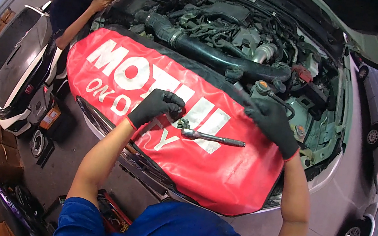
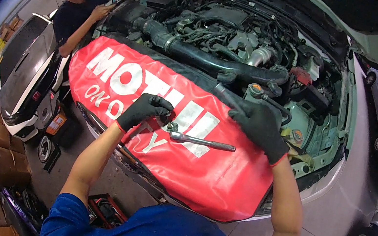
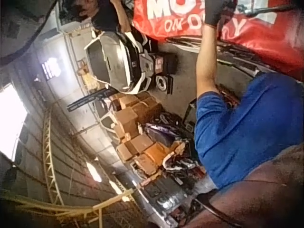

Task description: Repairing and inspecting a car engine by removing components with a socket wrench and using a flashlight.

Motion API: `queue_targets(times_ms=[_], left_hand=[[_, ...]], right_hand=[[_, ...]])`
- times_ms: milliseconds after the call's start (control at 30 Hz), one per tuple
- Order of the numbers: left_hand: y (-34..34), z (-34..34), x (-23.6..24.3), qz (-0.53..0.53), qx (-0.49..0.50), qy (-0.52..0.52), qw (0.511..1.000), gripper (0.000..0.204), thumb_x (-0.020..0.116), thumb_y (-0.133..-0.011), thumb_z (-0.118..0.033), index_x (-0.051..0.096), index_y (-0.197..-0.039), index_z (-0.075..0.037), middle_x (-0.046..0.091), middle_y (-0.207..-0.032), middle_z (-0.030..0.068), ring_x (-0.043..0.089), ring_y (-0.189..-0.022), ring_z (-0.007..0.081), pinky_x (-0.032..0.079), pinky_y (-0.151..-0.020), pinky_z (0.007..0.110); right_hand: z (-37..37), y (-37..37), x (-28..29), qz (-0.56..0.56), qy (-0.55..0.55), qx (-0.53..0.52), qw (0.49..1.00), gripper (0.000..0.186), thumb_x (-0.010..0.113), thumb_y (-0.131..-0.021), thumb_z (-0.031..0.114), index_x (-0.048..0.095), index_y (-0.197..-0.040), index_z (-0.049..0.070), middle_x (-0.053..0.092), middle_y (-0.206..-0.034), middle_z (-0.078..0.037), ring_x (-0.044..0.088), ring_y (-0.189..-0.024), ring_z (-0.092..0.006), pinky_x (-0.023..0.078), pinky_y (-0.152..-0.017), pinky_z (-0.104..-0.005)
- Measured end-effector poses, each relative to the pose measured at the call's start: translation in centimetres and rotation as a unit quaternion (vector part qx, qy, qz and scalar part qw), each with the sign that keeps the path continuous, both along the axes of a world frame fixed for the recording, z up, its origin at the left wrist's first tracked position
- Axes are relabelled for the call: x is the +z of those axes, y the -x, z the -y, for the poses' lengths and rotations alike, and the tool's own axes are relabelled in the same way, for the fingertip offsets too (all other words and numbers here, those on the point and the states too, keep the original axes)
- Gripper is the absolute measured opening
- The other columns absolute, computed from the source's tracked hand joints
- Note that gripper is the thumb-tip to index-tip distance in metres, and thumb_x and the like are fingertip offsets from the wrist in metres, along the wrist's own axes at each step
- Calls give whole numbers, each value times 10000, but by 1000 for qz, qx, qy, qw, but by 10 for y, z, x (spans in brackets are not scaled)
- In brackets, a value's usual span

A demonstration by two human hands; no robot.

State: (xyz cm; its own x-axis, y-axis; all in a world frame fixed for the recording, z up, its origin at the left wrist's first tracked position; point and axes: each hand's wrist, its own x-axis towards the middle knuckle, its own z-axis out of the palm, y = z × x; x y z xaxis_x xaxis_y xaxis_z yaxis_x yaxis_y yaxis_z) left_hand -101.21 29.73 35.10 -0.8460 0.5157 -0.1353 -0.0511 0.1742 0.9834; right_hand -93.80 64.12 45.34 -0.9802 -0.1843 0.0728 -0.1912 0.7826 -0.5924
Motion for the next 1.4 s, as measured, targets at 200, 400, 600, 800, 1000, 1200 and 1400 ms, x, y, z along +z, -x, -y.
queue_targets(times_ms=[200, 400, 600, 800, 1000, 1200, 1400], left_hand=[[12, 11, 2, 8, 6, -11, 1000, 274, 537, -929, -72, 635, -1164, 28, 699, -1029, 96, 655, -890, 134, 525, -803, 279], [54, 29, 19, -165, 297, -12, 941, 346, 569, -959, -171, 594, -1259, -1, 637, -1184, 74, 606, -1055, 154, 489, -904, 288], [77, -26, 32, -136, 232, -187, 945, 364, 522, -986, -145, 519, -1296, 45, 600, -1251, 150, 622, -1092, 206, 507, -948, 317], [129, -121, 39, -169, 157, -96, 968, 612, 624, -912, -189, 358, -1424, 16, 545, -1308, 192, 536, -1218, 277, 465, -996, 375], [201, -138, -9, 12, 366, -287, 885, 505, 720, -757, -185, 561, -1121, 126, 634, -1024, 170, 608, -848, 221, 497, -723, 342], [233, -104, -51, -118, 498, -230, 828, 430, 696, -780, -184, 590, -1066, 119, 643, -972, 144, 612, -790, 213, 502, -708, 360], [267, -89, -92, -333, 404, -49, 850, 400, 681, -829, -262, 613, -1149, -33, 650, -1072, 128, 615, -953, 270, 490, -846, 381]], right_hand=[[17, 26, -51, -1, -101, 132, 986, 237, 609, -847, 246, 688, -998, 81, 669, -836, -151, 645, -778, -338, 493, -706, -444], [33, 31, -69, -27, -140, 217, 966, 178, 554, -879, 252, 621, -882, 88, 609, -840, -130, 635, -763, -314, 491, -631, -477], [34, 57, -48, -47, -102, 239, 964, 264, 636, -852, 321, 653, -1011, 111, 604, -921, -152, 629, -867, -328, 507, -718, -457], [-4, 169, -55, -98, 29, 72, 992, 746, 744, -749, 392, 466, -1324, 7, 561, -1227, -239, 548, -1124, -426, 441, -946, -497], [61, 235, -94, -234, -54, 63, 969, 923, 765, -698, 386, 345, -1425, 3, 512, -1304, -272, 512, -1194, -446, 395, -1030, -512], [101, 279, -101, -87, -183, 4, 979, 935, 832, -549, 525, 488, -1255, 19, 652, -1090, -233, 658, -970, -387, 533, -820, -467], [89, 297, -97, -10, -218, 58, 974, 1067, 784, -534, 618, 459, -1352, 13, 637, -1128, -247, 646, -1000, -392, 509, -849, -469]])
